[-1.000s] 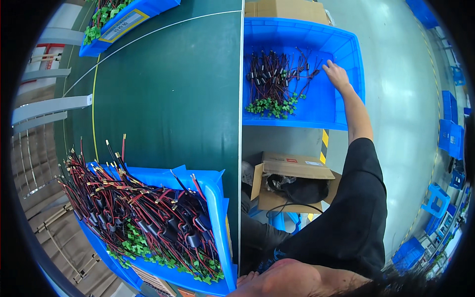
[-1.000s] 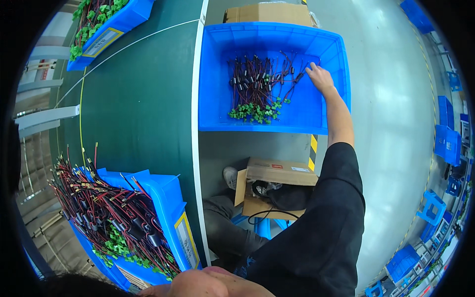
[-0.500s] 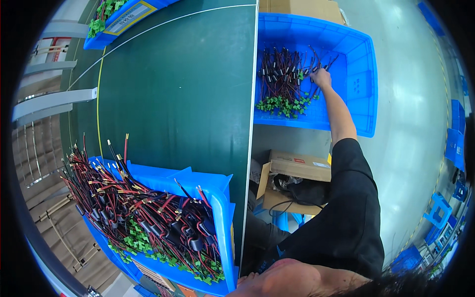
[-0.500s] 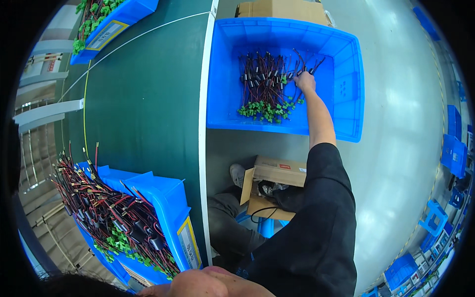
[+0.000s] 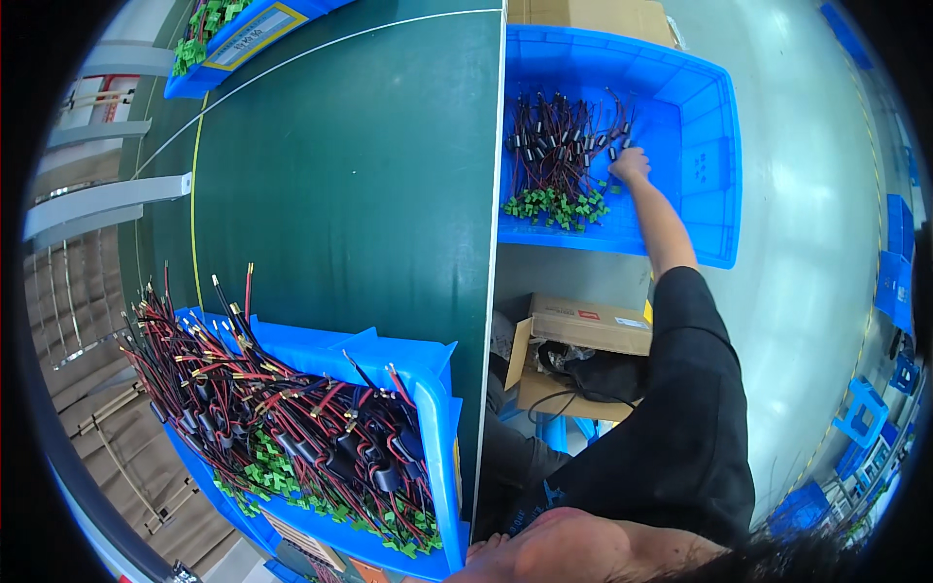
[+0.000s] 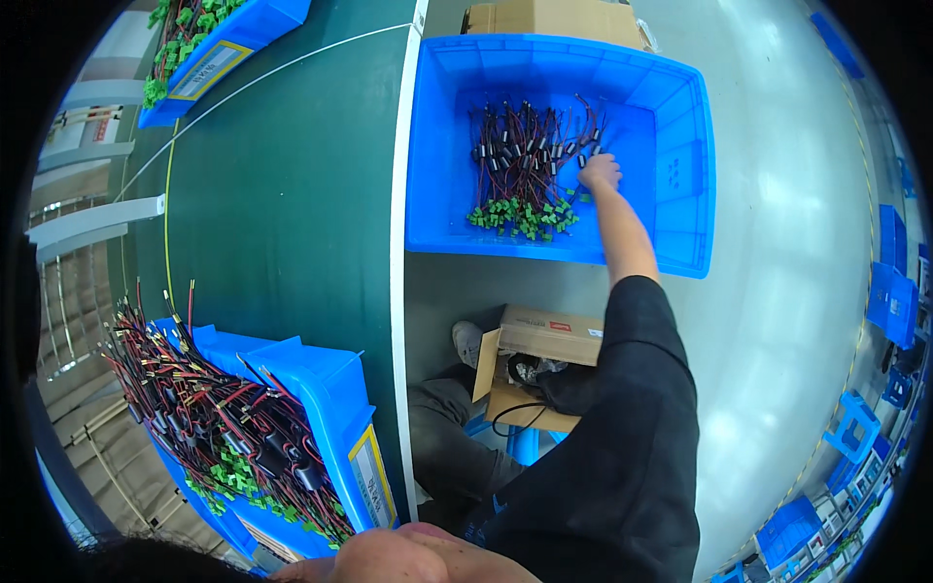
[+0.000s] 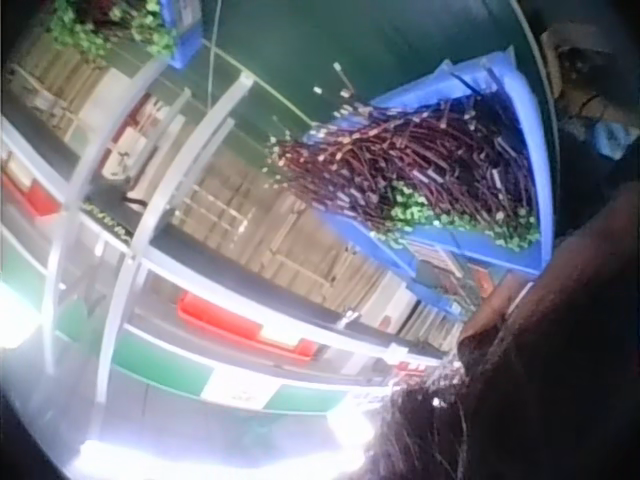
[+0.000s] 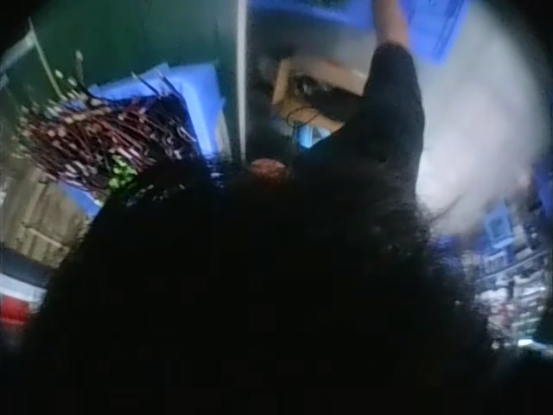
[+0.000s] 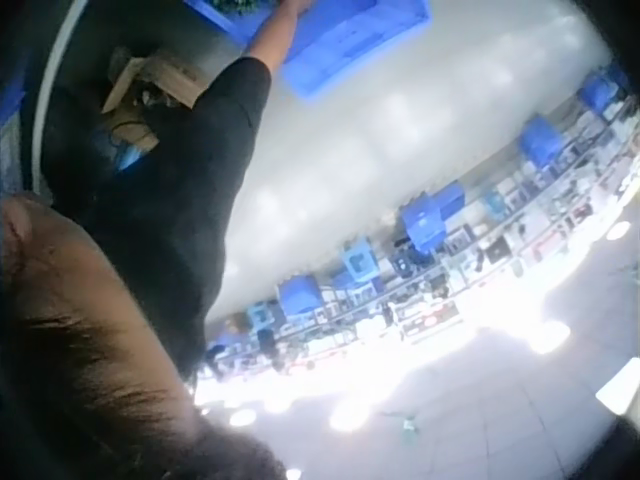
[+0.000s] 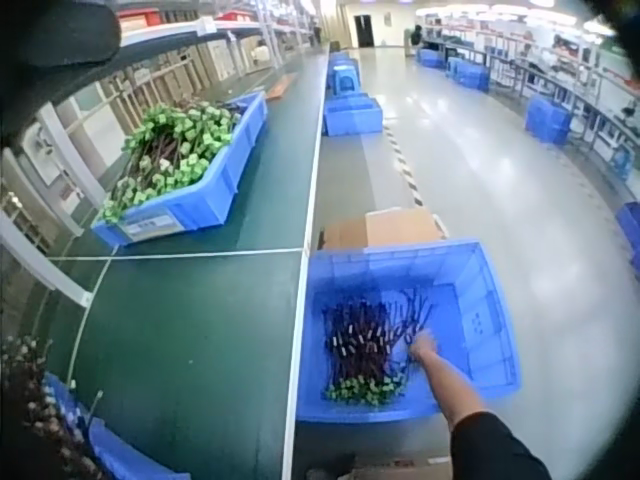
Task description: The person transfers bundles of wires with green connectors from a blue bin to a workbench. They then pick up a single black wire and a small cylindrical component, inserting the wire into the component and manipulating it with both hands on a wooden jig.
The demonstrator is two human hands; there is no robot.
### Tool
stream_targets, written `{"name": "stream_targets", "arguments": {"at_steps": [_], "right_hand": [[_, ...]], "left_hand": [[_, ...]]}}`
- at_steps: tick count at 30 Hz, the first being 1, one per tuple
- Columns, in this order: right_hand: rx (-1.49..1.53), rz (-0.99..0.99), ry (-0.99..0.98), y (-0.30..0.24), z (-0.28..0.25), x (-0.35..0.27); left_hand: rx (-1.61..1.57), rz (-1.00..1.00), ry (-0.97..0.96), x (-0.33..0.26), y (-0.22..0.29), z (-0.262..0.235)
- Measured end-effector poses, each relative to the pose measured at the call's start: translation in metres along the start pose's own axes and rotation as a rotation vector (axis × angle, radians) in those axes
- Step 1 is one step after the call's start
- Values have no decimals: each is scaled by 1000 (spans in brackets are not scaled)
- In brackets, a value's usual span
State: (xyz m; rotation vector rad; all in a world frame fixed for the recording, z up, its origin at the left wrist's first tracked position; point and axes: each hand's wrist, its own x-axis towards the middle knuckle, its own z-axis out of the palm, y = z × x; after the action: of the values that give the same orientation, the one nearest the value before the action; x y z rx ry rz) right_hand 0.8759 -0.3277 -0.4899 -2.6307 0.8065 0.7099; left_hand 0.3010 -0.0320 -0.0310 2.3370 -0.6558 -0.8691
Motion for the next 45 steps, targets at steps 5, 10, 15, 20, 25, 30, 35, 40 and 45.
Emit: {"name": "stream_targets", "arguments": {"at_steps": [5, 10, 15, 20, 25, 30, 35, 40, 45], "right_hand": [[163, -189, -44, -39, 37, -24], [265, 70, -190, -97, 30, -95], [120, 85, -149, -138, 32, -149], [41, 17, -121, -167, 47, -177], [82, -59, 56, -174, 92, -158], [-85, -361, 260, -131, 99, -117], [-72, -450, 485, -65, 59, -106], [-103, -210, 192, -42, 43, -53], [-172, -323, 102, -55, 12, -87]], "left_hand": [[5, -10, 9, 0, -3, -2], [14, -7, 13, -2, -7, -7], [25, 6, 10, -4, -13, -10], [7, -18, 8, -11, -11, -9], [15, -12, 1, -13, -13, -13], [10, -15, 12, -15, -16, -13], [-9, -64, 38, -16, 0, -10], [-7, -30, 23, -18, -15, -15], [-27, -65, 28, -16, -4, -11]]}}
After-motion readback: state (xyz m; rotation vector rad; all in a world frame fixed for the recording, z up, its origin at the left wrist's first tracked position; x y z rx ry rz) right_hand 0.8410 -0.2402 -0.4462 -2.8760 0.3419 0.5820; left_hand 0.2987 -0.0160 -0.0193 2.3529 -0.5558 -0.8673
